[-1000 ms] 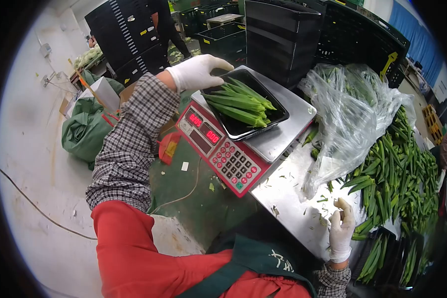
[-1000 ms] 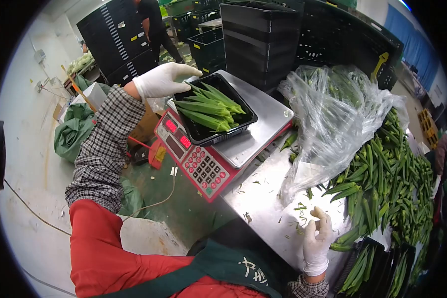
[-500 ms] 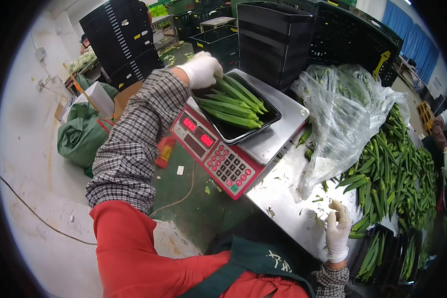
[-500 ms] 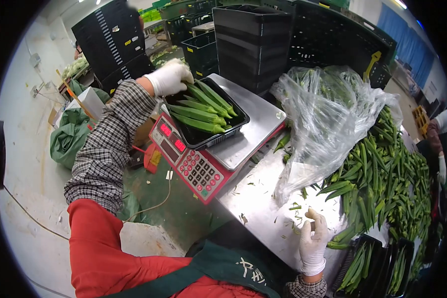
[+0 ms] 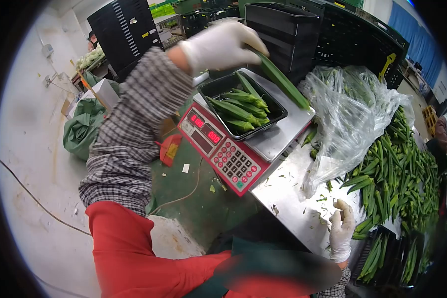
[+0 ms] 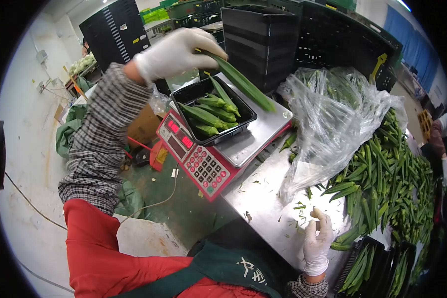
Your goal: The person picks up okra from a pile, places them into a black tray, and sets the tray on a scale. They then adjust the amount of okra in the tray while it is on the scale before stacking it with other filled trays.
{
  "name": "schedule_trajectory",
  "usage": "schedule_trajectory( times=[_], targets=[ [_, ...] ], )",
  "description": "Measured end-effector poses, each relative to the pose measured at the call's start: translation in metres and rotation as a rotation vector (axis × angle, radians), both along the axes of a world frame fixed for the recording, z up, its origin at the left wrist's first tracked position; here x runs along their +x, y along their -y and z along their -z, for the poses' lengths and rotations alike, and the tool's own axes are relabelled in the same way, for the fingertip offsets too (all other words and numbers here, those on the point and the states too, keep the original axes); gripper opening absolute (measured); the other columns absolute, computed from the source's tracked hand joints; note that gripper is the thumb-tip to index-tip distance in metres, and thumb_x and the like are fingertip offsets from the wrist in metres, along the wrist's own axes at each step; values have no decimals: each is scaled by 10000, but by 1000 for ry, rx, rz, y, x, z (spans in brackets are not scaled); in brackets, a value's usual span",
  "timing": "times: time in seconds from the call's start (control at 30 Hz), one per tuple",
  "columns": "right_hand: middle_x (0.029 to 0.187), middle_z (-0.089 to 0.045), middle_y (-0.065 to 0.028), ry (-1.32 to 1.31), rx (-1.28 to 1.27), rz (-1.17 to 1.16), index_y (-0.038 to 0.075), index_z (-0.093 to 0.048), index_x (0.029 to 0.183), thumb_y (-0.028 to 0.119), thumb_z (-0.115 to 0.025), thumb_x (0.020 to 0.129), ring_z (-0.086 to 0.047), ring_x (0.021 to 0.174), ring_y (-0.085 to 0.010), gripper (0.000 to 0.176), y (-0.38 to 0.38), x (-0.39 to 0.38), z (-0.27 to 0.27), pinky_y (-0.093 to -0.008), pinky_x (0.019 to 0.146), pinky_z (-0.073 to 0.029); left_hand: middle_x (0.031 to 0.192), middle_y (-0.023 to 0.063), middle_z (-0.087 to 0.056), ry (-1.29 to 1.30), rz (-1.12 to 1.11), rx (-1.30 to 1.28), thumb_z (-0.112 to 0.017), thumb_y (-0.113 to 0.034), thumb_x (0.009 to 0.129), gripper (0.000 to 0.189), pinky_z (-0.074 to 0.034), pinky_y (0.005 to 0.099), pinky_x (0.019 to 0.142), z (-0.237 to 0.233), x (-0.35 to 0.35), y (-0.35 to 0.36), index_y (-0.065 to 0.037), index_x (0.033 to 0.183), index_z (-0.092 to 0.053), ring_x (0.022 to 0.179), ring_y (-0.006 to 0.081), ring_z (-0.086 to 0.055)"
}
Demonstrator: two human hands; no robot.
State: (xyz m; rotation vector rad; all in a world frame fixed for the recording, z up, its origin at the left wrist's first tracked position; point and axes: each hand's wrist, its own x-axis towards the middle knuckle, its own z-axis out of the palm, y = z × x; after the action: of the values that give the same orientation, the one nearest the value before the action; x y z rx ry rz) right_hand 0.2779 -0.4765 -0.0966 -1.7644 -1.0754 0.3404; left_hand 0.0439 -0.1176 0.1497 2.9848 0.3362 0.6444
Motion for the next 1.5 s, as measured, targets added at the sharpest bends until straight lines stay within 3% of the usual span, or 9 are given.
schedule_trajectory(
  times=[0.23, 0.37, 0.73, 0.9, 1.07, 1.17, 1.23, 1.3, 1.5],
  targets=[
    [1012, -573, -90, -67, -14, 39, -50, -557, 1136, -14, -475, 867, -534, 802, -124, 283, 10, -10, 0, -242, 715, -448, 952, 104, -657, 1, 253, -94, -670, -161, 768, 215, -453, 362, 879, 80, 117, 36, -62, 956, -702, 937, 281, -577],
    [981, -588, -106, -119, -57, 108, -51, -568, 1102, -23, -492, 843, -558, 921, -190, 271, 19, -11, -10, -296, 846, -441, 1079, 175, -623, 240, 346, 129, -687, -209, 776, 406, -450, 364, 917, 55, 122, 20, 2, 1116, -619, 1007, 325, -577],
    [939, -585, -98, -81, 8, 40, -48, -587, 1063, -24, -507, 831, -570, 725, -137, 246, -4, -14, 2, -256, 692, -469, 1217, 179, -563, -147, -98, 47, -579, -331, 895, 435, -304, 457, 1054, 110, 10, -41, -27, 1205, -558, 1244, 373, -412],
    [948, -595, -99, -4, -11, 24, -39, -592, 1069, 3, -511, 852, -578, 783, -149, 235, 1, -13, -8, -262, 701, -480, 1074, 175, -606, -169, -252, 122, -585, -453, 851, 501, -390, 433, 956, 119, 15, -13, 3, 1048, -653, 1077, 335, -531],
    [946, -624, -186, 104, 21, 29, -20, -619, 1042, -10, -534, 822, -629, 817, -299, 235, -3, -14, 3, -339, 739, -503, 932, 203, -647, 41, -173, -129, -587, -290, 871, 342, -456, 383, 847, 123, 25, -6, 34, 950, -664, 916, 335, -600],
    [933, -623, -161, 54, 62, 48, 38, -632, 1053, 33, -553, 809, -623, 824, -322, 257, -5, -18, 8, -365, 727, -504, 1087, 187, -584, 170, -291, -415, -540, -191, 917, 293, -412, 346, 912, 147, 11, -37, 13, 1121, -594, 1040, 311, -547],
    [895, -621, -139, 209, 89, 48, 21, -634, 1039, 71, -547, 844, -624, 779, -270, 219, 0, -17, 17, -339, 701, -502, 1100, 198, -592, -66, -155, 166, -510, -222, 942, 316, -410, 353, 927, 146, -1, -48, 48, 1080, -599, 1043, 314, -556],
    [890, -617, -139, 220, 64, 71, 22, -633, 1038, 82, -556, 842, -623, 789, -278, 218, 5, -18, 14, -346, 707, -503, 1112, 200, -590, -81, -229, -304, -503, -221, 944, 334, -405, 358, 934, 147, 1, -51, 50, 1131, -562, 1049, 327, -544],
    [874, -606, -135, 198, 108, 82, 24, -624, 1054, 102, -567, 845, -620, 786, -284, 230, 16, -15, 14, -344, 703, -503, 1189, 146, -568, 122, -109, -406, -470, -240, 969, 363, -373, 320, 984, 128, -2, -58, 43, 1186, -538, 1124, 248, -524]
  ],
)
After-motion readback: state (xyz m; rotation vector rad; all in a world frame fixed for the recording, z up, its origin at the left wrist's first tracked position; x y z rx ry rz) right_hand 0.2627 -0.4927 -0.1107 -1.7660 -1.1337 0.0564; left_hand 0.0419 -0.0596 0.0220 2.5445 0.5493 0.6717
